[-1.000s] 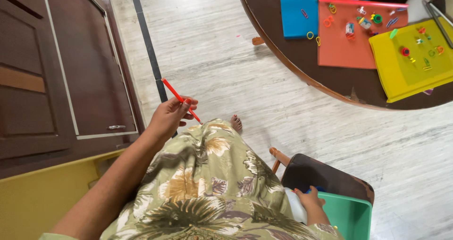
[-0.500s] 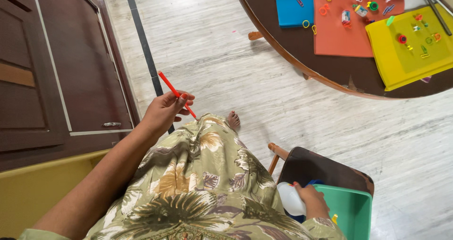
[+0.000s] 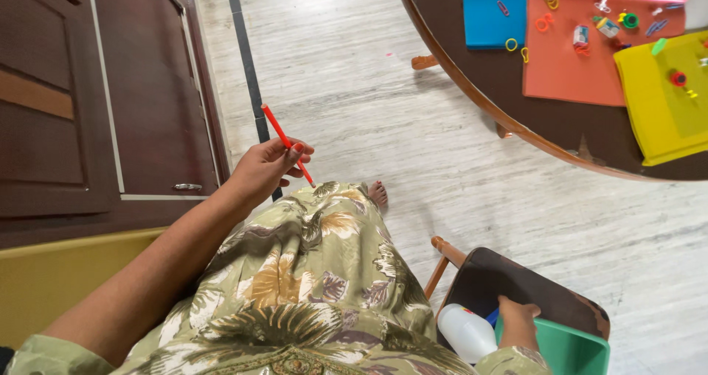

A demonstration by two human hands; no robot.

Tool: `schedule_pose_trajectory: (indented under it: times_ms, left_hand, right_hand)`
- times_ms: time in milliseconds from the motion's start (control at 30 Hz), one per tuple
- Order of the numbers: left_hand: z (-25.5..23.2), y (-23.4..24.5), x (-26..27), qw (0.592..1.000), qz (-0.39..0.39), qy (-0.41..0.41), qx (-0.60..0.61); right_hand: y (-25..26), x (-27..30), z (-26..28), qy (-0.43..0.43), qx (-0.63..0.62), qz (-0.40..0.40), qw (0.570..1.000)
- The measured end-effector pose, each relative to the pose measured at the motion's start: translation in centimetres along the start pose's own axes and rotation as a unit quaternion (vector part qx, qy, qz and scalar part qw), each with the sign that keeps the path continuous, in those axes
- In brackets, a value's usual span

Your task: The person sorts pens and pencils from a cluttered table into red and green plastic trays. They pick up writing instruments one by one, place them into the red tray first, then transfer some to a green tray, continuing to gather more pens and pencils from the table surface.

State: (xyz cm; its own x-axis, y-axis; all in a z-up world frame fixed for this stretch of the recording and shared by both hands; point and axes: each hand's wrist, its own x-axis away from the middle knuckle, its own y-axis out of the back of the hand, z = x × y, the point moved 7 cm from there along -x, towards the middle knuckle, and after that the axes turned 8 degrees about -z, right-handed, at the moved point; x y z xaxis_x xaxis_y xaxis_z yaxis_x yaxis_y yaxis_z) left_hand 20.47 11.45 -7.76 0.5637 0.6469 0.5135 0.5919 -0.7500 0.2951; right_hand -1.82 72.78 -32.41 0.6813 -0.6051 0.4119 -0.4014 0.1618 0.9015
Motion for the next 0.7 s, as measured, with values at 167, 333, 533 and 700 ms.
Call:
schedule_pose_trajectory:
  times_ms: [167,333,533,700]
  left_hand:
    - [0.1,-0.4,-0.5,1.0,-0.003,0.021,-0.017]
    - [-0.7,-0.8,-0.6,0.999,0.001,0.025,-0.025]
    - [-1.3,-1.6,-1.7,1.0,0.011,0.018,-0.018]
    - [-2.2,-2.6,-3.9,0.999,0.025,-0.005,0.038]
  right_hand:
    - [1.7,-2.9,-1.4,-0.033,-0.039,-0.023,0.998]
    - [5.1,-4.3,-1.7,-0.054,-0.082,-0.048,0.994]
    - [9.5,-4.9,-2.2,-0.074,-0.174,-0.102,0.977]
    - [14.0,-5.1,0.5,-0.03,-0.33,-0.168,0.928]
